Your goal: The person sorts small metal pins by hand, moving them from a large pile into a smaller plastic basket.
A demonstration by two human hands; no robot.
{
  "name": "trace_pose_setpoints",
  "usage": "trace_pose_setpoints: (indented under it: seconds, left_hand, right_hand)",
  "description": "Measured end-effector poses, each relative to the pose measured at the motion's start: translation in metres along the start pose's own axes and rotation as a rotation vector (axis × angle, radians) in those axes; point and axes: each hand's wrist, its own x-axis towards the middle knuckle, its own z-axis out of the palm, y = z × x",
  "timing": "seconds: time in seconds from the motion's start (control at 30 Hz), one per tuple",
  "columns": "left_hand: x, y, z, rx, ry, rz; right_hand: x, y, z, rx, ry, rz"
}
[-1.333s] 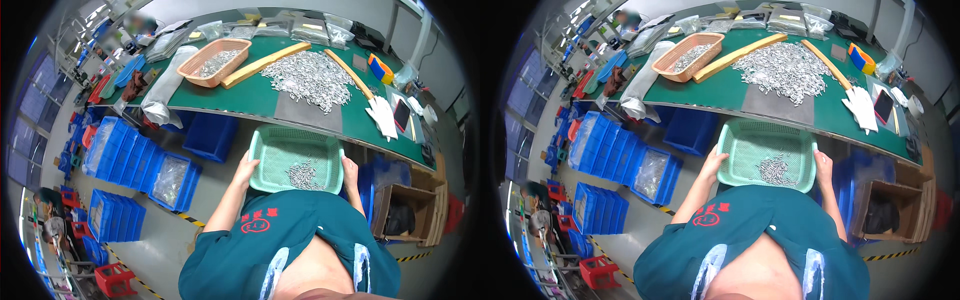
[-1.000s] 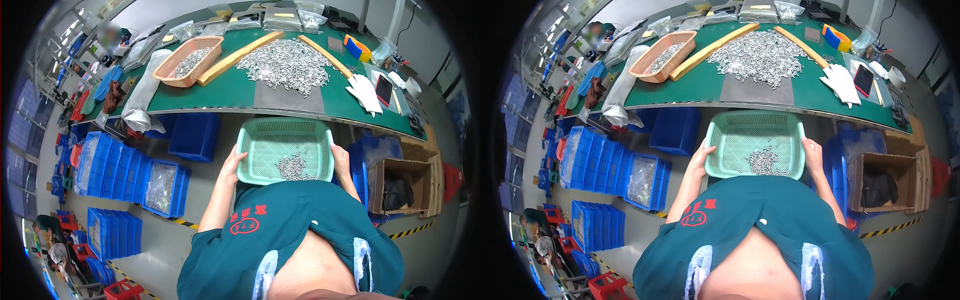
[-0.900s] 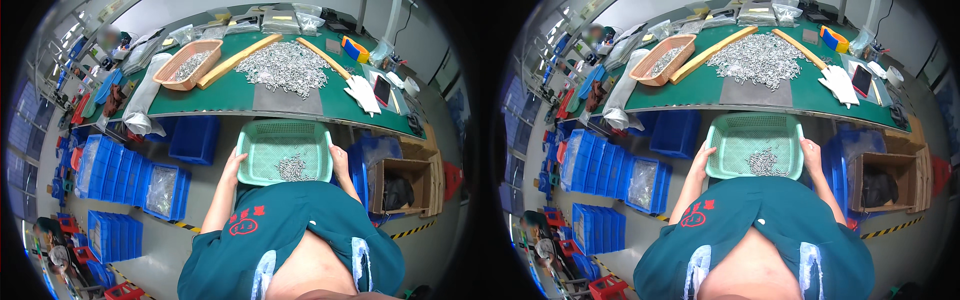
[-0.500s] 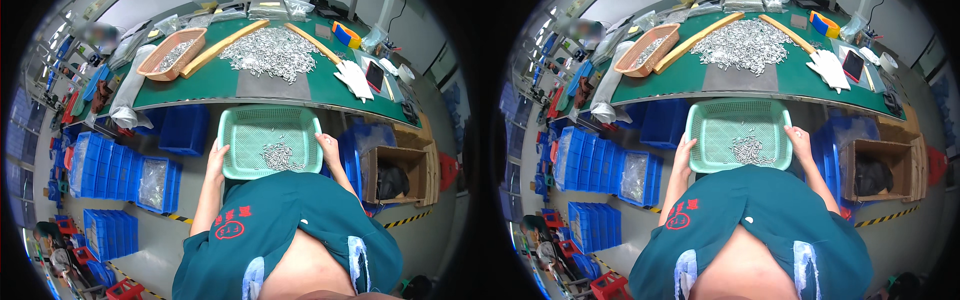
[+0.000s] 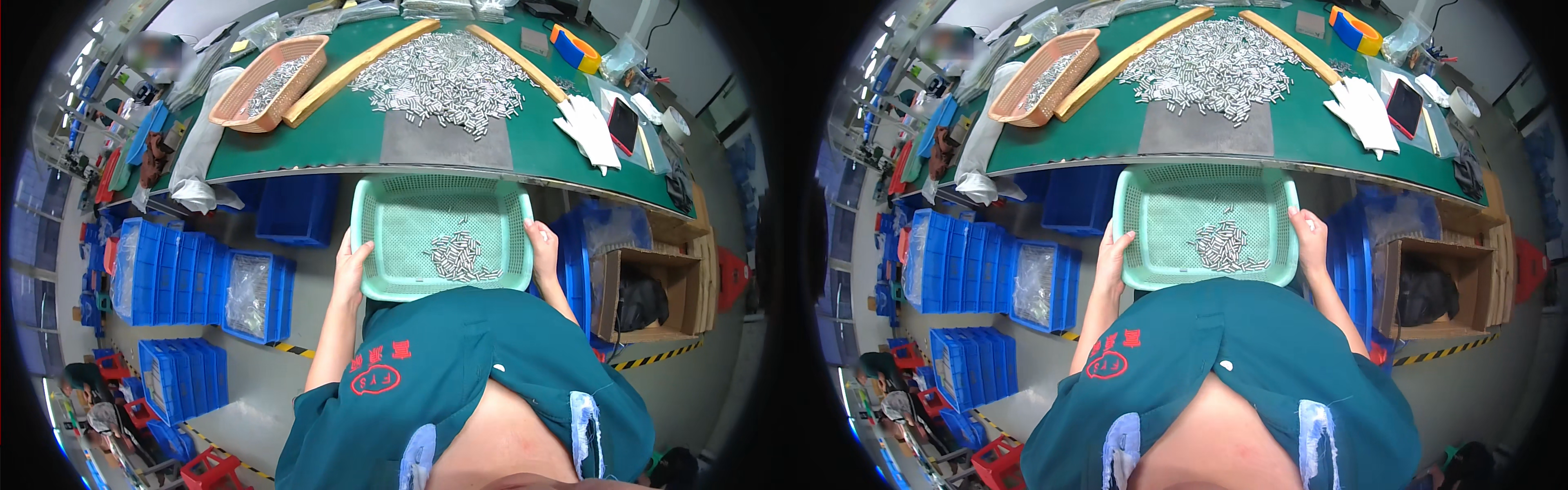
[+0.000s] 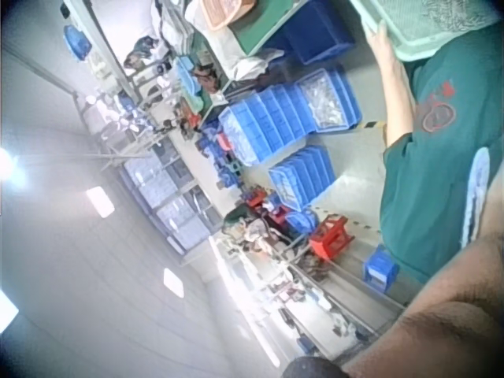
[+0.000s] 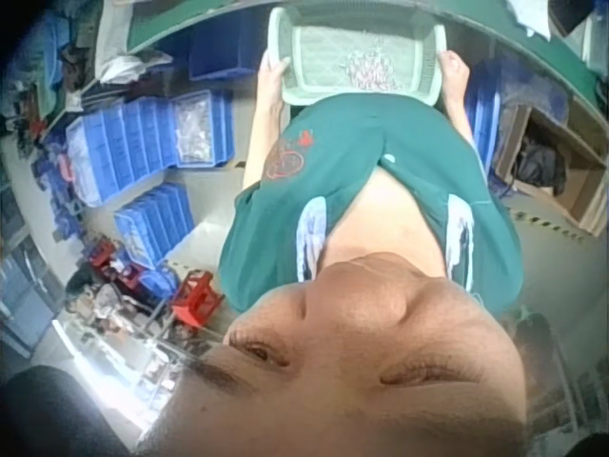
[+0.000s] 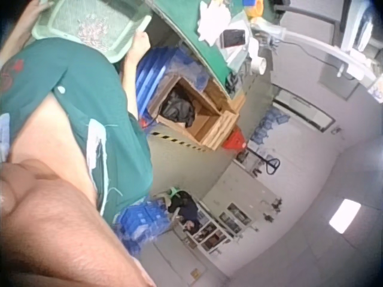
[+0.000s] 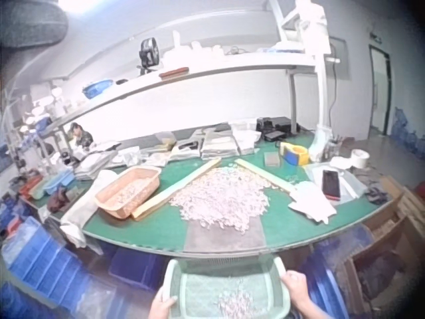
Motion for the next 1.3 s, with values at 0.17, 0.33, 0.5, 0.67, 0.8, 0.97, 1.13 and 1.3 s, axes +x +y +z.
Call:
trace_pose_setpoints:
  seconds: [0.17, 0.33, 0.5, 0.67, 0.8, 0.97, 1.13, 1.3]
  left_hand:
    - [0.027, -0.006, 0.007, 0.076, -0.055, -0.013]
    - [0.035, -0.001, 0.016, 0.113, -0.058, -0.094]
    - [0.036, -0.012, -0.005, -0.091, 0.088, -0.220]
    - [0.026, -0.011, -0.055, -0.289, 0.163, -0.448]
    - [-0.007, 0.011, -0.099, -0.274, 0.368, -0.356]
    - [-0.099, 0.055, -0.160, -0.249, 0.663, -0.172]
    - [-0.166, 0.126, -0.156, -0.108, 0.921, 0.187]
    - [-0.148, 0.205, -0.129, -0.259, 0.827, 0.370]
  right_hand:
    - [0.009, 0.007, -0.010, -0.089, 0.023, 0.008]
    - [0.004, 0.017, -0.016, -0.105, 0.081, 0.081]
    - [0.017, 0.011, 0.000, -0.089, -0.025, 0.113]
    - [0.031, -0.001, 0.038, -0.199, -0.193, 0.122]
    - [0.039, -0.018, 0.081, -0.307, -0.599, 0.146]
    - [0.040, -0.029, 0.135, -0.298, -0.899, 0.107]
    - [0.047, -0.036, 0.144, -0.339, -1.025, 0.124]
    - [0.054, -0.037, 0.129, -0.464, -1.047, 0.134]
